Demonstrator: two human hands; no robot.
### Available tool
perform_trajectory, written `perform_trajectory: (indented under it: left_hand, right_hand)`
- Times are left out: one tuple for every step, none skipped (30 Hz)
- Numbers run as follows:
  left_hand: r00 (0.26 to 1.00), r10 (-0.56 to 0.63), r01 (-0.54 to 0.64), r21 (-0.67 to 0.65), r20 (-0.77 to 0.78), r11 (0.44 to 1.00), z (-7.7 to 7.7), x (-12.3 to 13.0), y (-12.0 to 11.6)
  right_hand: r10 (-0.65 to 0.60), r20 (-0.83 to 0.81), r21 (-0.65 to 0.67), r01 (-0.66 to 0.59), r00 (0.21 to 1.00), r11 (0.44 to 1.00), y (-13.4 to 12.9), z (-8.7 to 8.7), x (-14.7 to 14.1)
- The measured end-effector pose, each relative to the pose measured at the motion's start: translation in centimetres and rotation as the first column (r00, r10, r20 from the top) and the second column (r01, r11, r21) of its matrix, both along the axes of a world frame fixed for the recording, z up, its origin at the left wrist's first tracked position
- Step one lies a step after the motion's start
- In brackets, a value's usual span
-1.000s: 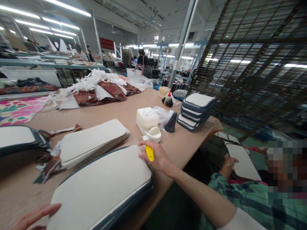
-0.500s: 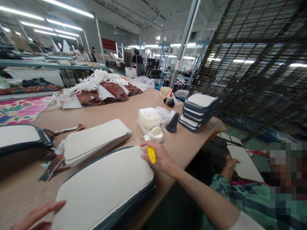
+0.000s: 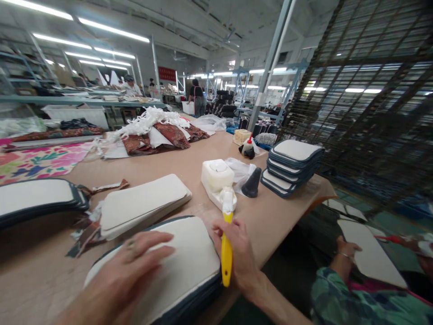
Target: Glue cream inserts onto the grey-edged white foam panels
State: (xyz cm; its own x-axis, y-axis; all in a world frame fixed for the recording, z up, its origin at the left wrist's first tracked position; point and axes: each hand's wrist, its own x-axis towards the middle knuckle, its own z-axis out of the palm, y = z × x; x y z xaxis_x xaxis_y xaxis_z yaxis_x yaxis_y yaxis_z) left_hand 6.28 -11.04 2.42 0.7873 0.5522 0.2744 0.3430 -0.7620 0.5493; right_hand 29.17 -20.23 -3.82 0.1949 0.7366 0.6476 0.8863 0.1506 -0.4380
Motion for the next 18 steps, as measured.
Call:
perform_trajectory:
  left_hand:
    - [0.990,-0.127,0.130,0.056,-0.061,0.990,0.2,1.5,-0.1]
    - [0.971,-0.197,0.211,0.099,-0.135,0.973,0.4,2.8,-0.3]
    - [0.948,-0.250,0.279,0.138,-0.199,0.950,0.5,3.9,-0.4]
    - [0.929,-0.272,0.319,0.175,-0.250,0.931,0.5,4.7,-0.5]
    - [0.926,-0.269,0.330,0.220,-0.264,0.918,0.2,5.1,-0.4]
    - [0.933,-0.257,0.324,0.275,-0.254,0.905,-0.2,5.1,-0.3]
    - [0.945,-0.234,0.303,0.338,-0.229,0.891,-0.9,4.9,-0.2]
    - [0.956,-0.221,0.283,0.415,-0.193,0.864,-1.8,4.6,0.1]
    - [0.963,-0.217,0.268,0.498,-0.159,0.825,-2.7,4.2,0.3]
    - [0.966,-0.215,0.258,0.571,-0.143,0.779,-3.5,3.8,0.6]
    - [0.965,-0.216,0.260,0.630,-0.148,0.731,-4.3,3.5,0.9]
    - [0.963,-0.214,0.267,0.672,-0.164,0.690,-5.0,3.2,1.1]
    - [0.961,-0.219,0.274,0.705,-0.170,0.654,-5.4,3.1,1.3]
    - [0.960,-0.211,0.279,0.720,-0.186,0.635,-5.6,3.0,1.4]
    - [0.959,-0.200,0.281,0.724,-0.199,0.630,-5.6,3.0,1.4]
    - [0.958,-0.196,0.285,0.724,-0.207,0.628,-5.5,3.1,1.4]
    - [0.959,-0.189,0.283,0.719,-0.212,0.635,-5.3,3.1,1.2]
    - [0.960,-0.178,0.278,0.703,-0.214,0.654,-5.1,3.1,1.0]
  right_hand:
    - [0.012,-0.013,0.041,-0.012,1.000,0.999,-0.4,-0.2,0.0]
    - [0.045,-0.014,0.070,-0.044,0.999,0.997,-0.7,-0.5,0.0]
    - [0.094,-0.004,0.096,-0.093,0.996,0.991,-0.9,-0.7,-0.1]
    - [0.150,0.015,0.113,-0.150,0.989,0.982,-1.0,-1.0,-0.1]
    - [0.199,0.040,0.126,-0.203,0.979,0.971,-1.0,-1.3,-0.1]
    - [0.234,0.063,0.132,-0.241,0.970,0.962,-1.0,-1.6,-0.1]
    - [0.256,0.085,0.135,-0.266,0.963,0.954,-0.8,-1.8,-0.1]
    - [0.268,0.106,0.132,-0.281,0.957,0.951,-0.7,-2.0,0.0]
    - [0.275,0.125,0.120,-0.289,0.953,0.950,-0.5,-2.2,0.1]
    - [0.288,0.145,0.099,-0.303,0.947,0.948,-0.2,-2.3,0.3]
    - [0.302,0.161,0.081,-0.317,0.940,0.945,0.0,-2.4,0.5]
    - [0.314,0.169,0.060,-0.328,0.934,0.943,0.3,-2.4,0.6]
    - [0.315,0.173,0.049,-0.328,0.933,0.943,0.6,-2.4,0.7]
    - [0.307,0.180,0.052,-0.320,0.935,0.946,0.9,-2.4,0.7]
    - [0.295,0.198,0.067,-0.313,0.935,0.947,1.3,-2.4,0.6]
    - [0.279,0.220,0.084,-0.303,0.935,0.949,1.6,-2.5,0.4]
    - [0.260,0.239,0.093,-0.288,0.936,0.953,1.9,-2.7,0.0]
    - [0.240,0.257,0.084,-0.269,0.936,0.959,2.2,-2.9,-0.4]
